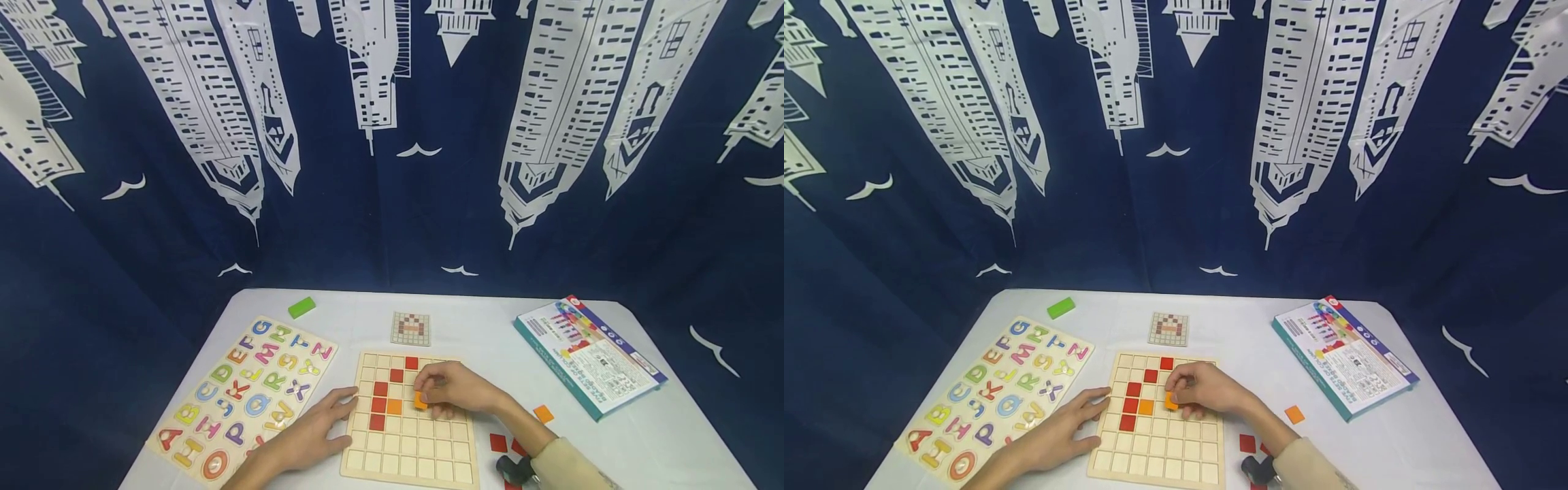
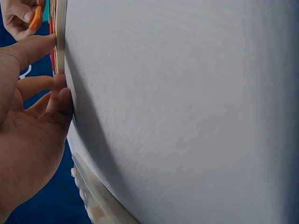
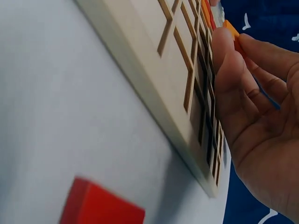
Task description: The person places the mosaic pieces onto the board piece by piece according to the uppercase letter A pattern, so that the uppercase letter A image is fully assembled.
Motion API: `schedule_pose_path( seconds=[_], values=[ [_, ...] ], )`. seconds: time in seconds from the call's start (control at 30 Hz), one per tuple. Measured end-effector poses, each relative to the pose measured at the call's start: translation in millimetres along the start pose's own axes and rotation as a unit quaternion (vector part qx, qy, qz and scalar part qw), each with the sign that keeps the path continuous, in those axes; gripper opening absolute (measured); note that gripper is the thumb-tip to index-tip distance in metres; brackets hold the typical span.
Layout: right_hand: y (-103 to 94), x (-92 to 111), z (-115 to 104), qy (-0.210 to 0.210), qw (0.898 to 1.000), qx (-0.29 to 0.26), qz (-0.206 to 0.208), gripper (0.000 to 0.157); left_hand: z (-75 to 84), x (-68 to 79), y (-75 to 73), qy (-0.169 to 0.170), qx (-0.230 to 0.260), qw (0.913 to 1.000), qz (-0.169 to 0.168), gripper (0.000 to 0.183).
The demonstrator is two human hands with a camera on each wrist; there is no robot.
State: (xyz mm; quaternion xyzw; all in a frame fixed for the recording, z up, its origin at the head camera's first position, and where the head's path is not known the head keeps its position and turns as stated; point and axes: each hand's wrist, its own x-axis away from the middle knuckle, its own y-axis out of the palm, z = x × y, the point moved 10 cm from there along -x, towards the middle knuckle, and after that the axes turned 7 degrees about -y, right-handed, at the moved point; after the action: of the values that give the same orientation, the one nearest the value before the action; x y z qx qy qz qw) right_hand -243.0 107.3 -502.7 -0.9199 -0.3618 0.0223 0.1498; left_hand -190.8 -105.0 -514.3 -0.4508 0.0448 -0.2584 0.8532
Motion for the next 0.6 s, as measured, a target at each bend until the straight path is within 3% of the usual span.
schedule_pose_path(
  seconds=[0.6],
  values=[
    [9.8, -10.7, -1.8, -0.007, 0.993, 0.109, 0.042, 0.008, 0.3, 0.8, 0.2, 0.009, -0.009, 0.9999, 0.006, 0.066]
  ],
)
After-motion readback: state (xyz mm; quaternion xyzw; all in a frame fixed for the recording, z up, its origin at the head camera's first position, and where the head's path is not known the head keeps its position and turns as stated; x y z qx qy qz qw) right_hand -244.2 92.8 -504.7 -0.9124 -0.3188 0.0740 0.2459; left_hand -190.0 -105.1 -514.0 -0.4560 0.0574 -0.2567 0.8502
